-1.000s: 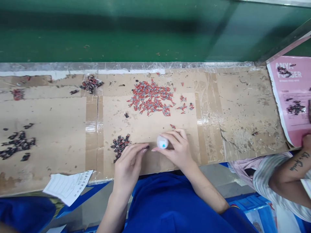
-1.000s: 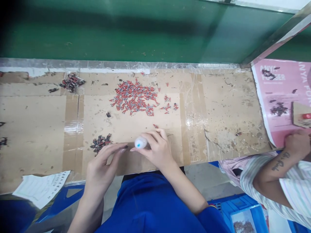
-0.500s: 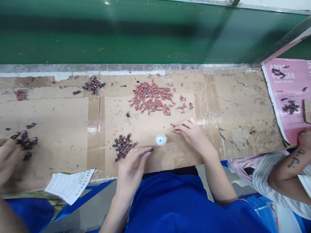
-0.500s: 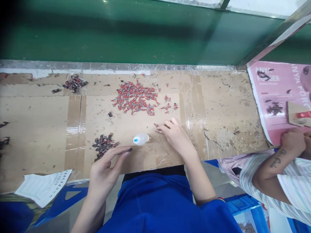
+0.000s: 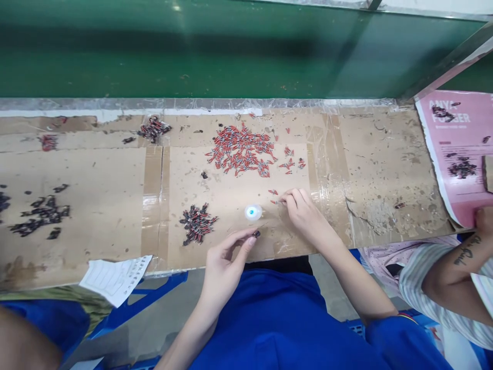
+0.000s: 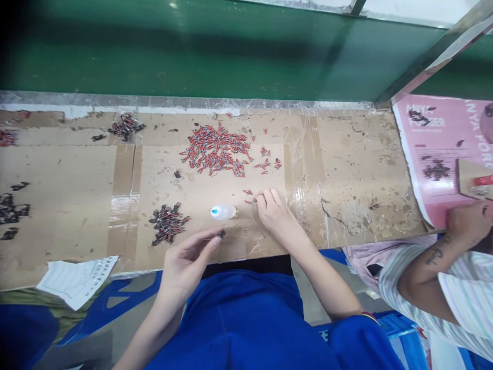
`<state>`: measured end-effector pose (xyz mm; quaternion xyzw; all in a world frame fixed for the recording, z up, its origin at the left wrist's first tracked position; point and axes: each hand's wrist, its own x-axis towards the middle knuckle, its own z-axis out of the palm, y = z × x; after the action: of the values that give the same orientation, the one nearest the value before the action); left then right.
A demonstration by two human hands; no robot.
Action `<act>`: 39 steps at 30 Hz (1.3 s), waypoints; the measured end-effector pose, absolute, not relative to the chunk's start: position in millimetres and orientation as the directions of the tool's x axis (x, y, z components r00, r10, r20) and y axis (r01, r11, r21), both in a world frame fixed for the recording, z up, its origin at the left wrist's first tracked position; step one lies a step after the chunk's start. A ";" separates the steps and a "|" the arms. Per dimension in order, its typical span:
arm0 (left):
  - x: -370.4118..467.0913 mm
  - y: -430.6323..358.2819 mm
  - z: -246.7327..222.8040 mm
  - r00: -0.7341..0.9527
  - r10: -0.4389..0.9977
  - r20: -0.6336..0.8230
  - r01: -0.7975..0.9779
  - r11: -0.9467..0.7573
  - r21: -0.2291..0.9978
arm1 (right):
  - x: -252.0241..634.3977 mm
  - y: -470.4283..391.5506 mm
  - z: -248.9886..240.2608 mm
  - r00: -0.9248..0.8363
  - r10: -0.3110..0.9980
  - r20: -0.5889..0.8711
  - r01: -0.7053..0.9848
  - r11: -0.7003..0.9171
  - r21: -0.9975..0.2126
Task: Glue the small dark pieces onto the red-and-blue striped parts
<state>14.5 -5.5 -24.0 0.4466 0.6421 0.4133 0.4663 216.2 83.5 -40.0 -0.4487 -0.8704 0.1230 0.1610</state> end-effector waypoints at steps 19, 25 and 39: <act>20.1 -6.2 -1.3 0.062 0.938 -0.342 0.085 0.336 0.938 | 207.5 52.3 -24.1 -0.612 0.716 0.337 0.117 0.504 -0.856; 21.9 -8.7 6.4 0.125 0.904 -0.408 0.019 0.409 0.912 | 210.4 53.6 -23.6 -0.644 0.670 0.369 0.065 0.529 -0.846; 20.9 -9.2 12.1 0.101 0.929 -0.356 0.107 0.346 0.932 | 209.6 46.5 -27.2 -0.545 0.672 0.501 0.051 0.623 -0.780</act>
<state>20.9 -9.2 12.1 0.4526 0.5721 0.3495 0.5880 209.6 46.5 -27.2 -0.2266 -0.7972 0.3702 0.4196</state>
